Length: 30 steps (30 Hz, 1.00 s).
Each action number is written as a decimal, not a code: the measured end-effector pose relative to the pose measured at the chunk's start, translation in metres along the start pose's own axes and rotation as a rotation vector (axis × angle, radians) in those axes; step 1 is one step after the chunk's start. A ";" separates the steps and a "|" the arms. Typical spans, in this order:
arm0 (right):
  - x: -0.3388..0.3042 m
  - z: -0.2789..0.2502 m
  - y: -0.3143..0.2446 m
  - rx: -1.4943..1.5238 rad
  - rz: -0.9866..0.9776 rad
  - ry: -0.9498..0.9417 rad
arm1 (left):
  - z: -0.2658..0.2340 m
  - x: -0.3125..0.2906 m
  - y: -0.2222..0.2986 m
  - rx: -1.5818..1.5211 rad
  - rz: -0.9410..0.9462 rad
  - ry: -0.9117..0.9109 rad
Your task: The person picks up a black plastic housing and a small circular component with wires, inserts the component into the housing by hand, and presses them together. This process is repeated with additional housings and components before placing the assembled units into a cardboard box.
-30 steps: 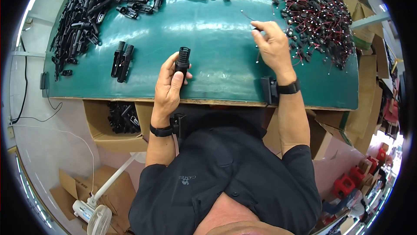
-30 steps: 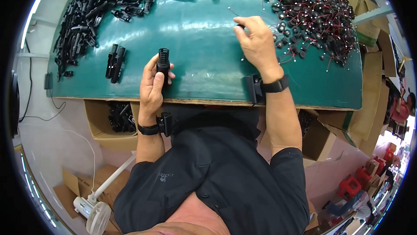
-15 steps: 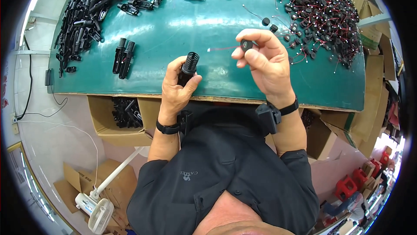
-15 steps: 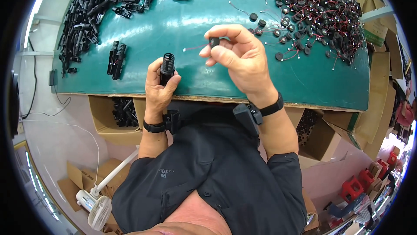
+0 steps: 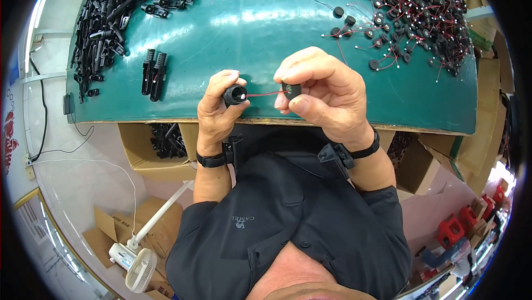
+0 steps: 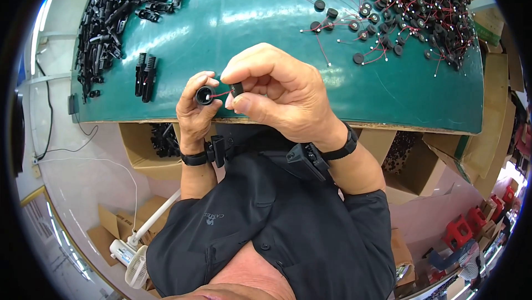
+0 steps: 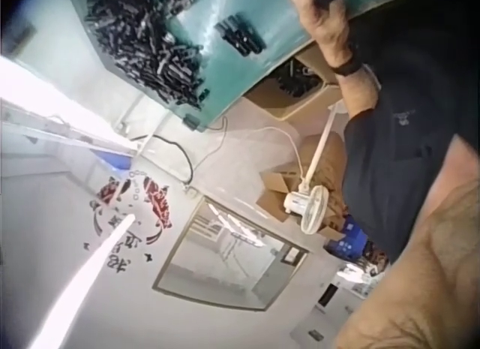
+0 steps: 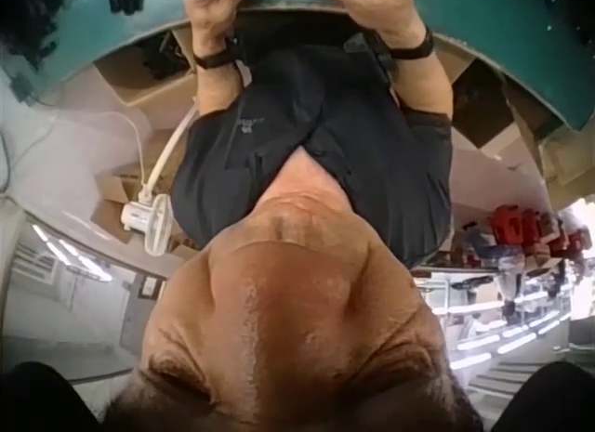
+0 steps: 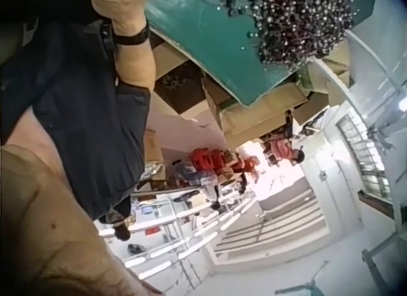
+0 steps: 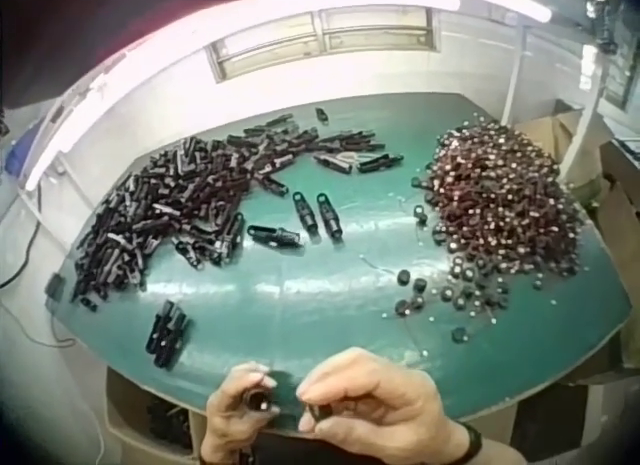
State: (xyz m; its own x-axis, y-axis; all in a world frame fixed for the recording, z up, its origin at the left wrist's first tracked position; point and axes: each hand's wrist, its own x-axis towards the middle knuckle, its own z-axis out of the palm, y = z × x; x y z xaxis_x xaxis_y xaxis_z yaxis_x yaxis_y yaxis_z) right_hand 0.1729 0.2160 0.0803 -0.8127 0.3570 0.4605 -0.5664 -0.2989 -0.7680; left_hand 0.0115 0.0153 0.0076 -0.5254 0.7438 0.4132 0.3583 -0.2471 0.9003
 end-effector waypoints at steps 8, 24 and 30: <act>0.000 0.002 0.012 -0.104 0.044 -0.051 | 0.000 -0.002 -0.001 -0.001 -0.008 -0.011; -0.001 -0.002 0.024 -0.348 0.048 -0.053 | 0.004 -0.001 0.004 0.078 -0.081 -0.013; -0.016 -0.008 0.033 -0.442 0.155 0.129 | 0.022 0.001 0.015 0.193 -0.236 0.094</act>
State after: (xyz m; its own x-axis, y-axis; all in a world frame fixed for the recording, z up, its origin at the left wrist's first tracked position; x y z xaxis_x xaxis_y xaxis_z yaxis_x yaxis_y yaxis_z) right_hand 0.1681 0.2077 0.0436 -0.8433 0.4534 0.2884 -0.3054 0.0371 -0.9515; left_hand 0.0332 0.0258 0.0184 -0.6773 0.7037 0.2146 0.3528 0.0547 0.9341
